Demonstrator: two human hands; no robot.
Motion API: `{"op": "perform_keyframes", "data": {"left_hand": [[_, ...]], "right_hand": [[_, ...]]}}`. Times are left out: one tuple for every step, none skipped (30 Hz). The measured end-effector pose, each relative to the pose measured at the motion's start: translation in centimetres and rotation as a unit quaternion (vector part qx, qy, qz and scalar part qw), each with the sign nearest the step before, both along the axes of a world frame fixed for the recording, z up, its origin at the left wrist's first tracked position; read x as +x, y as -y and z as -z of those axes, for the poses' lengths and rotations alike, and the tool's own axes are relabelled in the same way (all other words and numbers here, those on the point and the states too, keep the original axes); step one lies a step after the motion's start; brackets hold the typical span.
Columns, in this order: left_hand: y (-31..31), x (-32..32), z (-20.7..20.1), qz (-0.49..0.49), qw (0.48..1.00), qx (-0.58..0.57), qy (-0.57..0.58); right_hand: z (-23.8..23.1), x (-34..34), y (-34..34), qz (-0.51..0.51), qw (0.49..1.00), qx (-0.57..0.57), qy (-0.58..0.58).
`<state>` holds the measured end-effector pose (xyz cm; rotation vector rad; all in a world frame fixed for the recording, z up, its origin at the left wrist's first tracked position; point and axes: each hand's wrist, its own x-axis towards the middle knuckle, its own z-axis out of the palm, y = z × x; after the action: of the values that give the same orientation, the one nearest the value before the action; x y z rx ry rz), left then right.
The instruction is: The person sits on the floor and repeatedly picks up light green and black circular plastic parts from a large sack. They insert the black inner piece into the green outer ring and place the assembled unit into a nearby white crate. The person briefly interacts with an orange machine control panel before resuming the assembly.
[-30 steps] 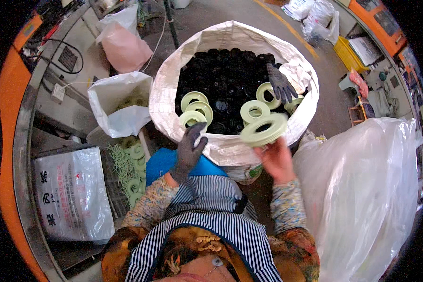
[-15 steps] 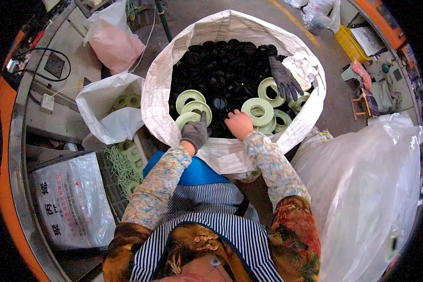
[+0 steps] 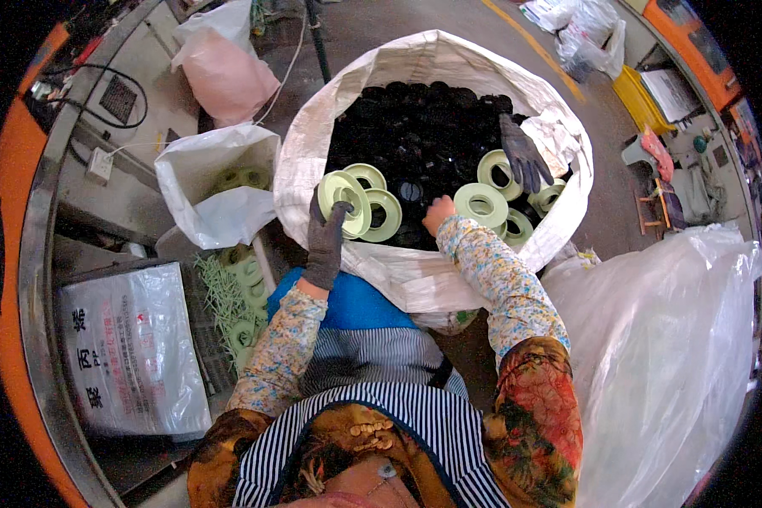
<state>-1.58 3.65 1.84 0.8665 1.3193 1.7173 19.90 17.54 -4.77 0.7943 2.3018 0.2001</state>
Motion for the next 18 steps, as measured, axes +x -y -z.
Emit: {"op": "perform_keyframes", "data": {"left_hand": [[0.6, -0.3, -0.8, 0.021, 0.996, -0.008, 0.090], [1.5, -0.8, -1.5, 0.037, 0.983, -0.014, 0.179], [2.4, -1.2, -1.8, 0.052, 0.962, -0.019, 0.266], [3.2, -1.4, -1.4, 0.058, 0.978, 0.014, 0.201], [4.0, -1.6, -0.9, 0.056, 0.988, 0.048, 0.137], [4.5, -1.3, -1.5, 0.056, 0.984, 0.037, 0.162], [4.7, -1.4, -0.5, 0.059, 0.995, 0.056, 0.053], [4.9, -1.4, -0.1, 0.049, 0.994, 0.076, -0.059], [5.2, -1.5, 0.3, 0.027, 0.982, 0.096, -0.162], [6.1, -1.8, 0.7, 0.024, 0.959, 0.112, -0.259], [6.8, -1.7, -0.2, 0.024, 0.928, 0.125, -0.352], [7.2, -1.1, -1.5, 0.044, 0.952, 0.085, -0.290], [7.4, -0.8, -1.4, 0.062, 0.975, 0.085, -0.196], [7.6, -0.7, -1.2, 0.073, 0.989, 0.084, -0.101], [7.6, -0.6, -1.0, 0.085, 0.993, 0.083, -0.005], [7.5, -0.6, -0.6, 0.076, 0.995, 0.070, -0.007], [7.2, -0.7, -0.2, 0.068, 0.996, 0.057, -0.009], [7.0, -0.6, 0.3, 0.066, 0.996, 0.052, -0.034]], "right_hand": [[0.3, 0.0, 0.0, 0.020, 0.999, -0.002, 0.032], [1.3, 0.2, -0.4, 0.017, 1.000, 0.004, 0.026], [0.8, 0.1, -0.3, -0.016, 1.000, 0.023, 0.007], [0.4, 0.1, 0.1, -0.048, 0.998, 0.043, -0.012], [0.1, 0.1, 0.6, -0.080, 0.994, 0.062, -0.030], [0.2, 0.5, 0.7, -0.078, 0.992, 0.070, -0.063], [0.3, 0.7, 0.8, -0.077, 0.993, 0.072, -0.059], [0.4, 0.9, 0.8, -0.073, 0.993, 0.073, -0.054], [0.7, 0.9, 0.8, -0.070, 0.994, 0.075, -0.048], [1.0, 0.4, 0.7, -0.033, 0.996, 0.066, -0.053], [1.4, 0.6, 0.5, -0.055, 0.997, 0.050, -0.036], [1.4, 1.2, 0.2, -0.074, 0.996, 0.034, -0.019], [1.5, 2.0, -0.1, -0.093, 0.996, 0.018, -0.002], [0.8, 1.7, -0.2, -0.121, 0.992, 0.028, 0.006], [0.0, 1.8, -0.2, -0.107, 0.993, 0.026, -0.028], [-0.8, 2.1, -0.3, -0.092, 0.994, 0.024, -0.062], [-2.0, 2.3, 0.1, -0.075, 0.992, 0.022, -0.095], [-2.3, 2.7, 0.3, -0.081, 0.988, 0.047, -0.124]]}}
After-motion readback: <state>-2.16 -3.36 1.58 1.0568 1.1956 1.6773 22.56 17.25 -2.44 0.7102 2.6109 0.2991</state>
